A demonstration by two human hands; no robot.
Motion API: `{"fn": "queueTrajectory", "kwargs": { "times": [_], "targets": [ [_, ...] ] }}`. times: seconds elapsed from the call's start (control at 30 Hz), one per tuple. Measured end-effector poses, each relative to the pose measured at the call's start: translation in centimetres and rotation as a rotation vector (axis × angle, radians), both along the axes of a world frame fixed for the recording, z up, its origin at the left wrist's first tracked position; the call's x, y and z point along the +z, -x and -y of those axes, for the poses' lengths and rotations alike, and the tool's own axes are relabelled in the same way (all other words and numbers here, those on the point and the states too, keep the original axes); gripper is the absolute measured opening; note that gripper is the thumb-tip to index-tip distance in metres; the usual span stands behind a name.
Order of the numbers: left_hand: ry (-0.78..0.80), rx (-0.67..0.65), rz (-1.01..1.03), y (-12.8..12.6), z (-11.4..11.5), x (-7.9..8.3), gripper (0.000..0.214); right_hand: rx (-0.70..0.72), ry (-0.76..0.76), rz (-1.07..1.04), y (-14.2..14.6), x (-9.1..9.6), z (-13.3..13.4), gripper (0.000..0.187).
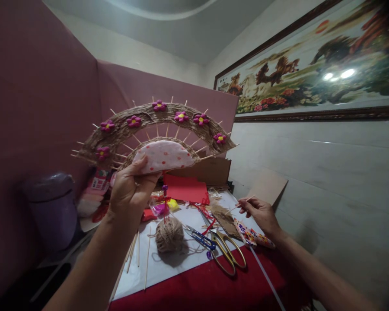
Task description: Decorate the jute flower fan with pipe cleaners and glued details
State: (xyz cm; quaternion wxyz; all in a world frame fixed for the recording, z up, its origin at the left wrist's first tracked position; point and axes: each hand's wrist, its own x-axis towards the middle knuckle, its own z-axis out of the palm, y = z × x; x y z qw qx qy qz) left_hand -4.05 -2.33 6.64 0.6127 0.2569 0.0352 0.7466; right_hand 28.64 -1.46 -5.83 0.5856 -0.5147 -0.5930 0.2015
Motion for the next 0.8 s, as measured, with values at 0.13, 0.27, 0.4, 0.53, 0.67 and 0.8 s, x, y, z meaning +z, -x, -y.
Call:
{"fn": "queueTrajectory", "kwargs": {
  "times": [0.13, 0.27, 0.4, 0.53, 0.67, 0.8],
  "targets": [
    [0.022, 0.012, 0.021, -0.1, 0.6, 0.4, 0.023, 0.003, 0.019, -0.052, -0.2, -0.2, -0.7, 0.042],
    [-0.005, 0.037, 0.044, -0.1, 1.4, 0.9, 0.024, -0.015, 0.028, -0.065, -0.5, -0.5, -1.2, 0.044],
    [-0.08, 0.043, 0.032, -0.1, 1.8, 1.0, 0.024, -0.064, 0.035, -0.069, -0.9, -1.1, -1.9, 0.047],
    [-0.069, 0.036, -0.013, -0.4, 1.8, 0.7, 0.023, -0.091, 0.035, -0.04, -1.1, -1.5, -2.5, 0.049],
    [0.003, 0.04, -0.02, -0.7, 1.6, 0.6, 0.024, -0.106, 0.047, 0.014, -1.1, -1.4, -2.8, 0.048],
    [0.063, 0.046, -0.021, -1.1, 1.5, 0.6, 0.023, -0.143, 0.043, 0.106, -1.2, -1.3, -3.5, 0.05]
  ]
}}
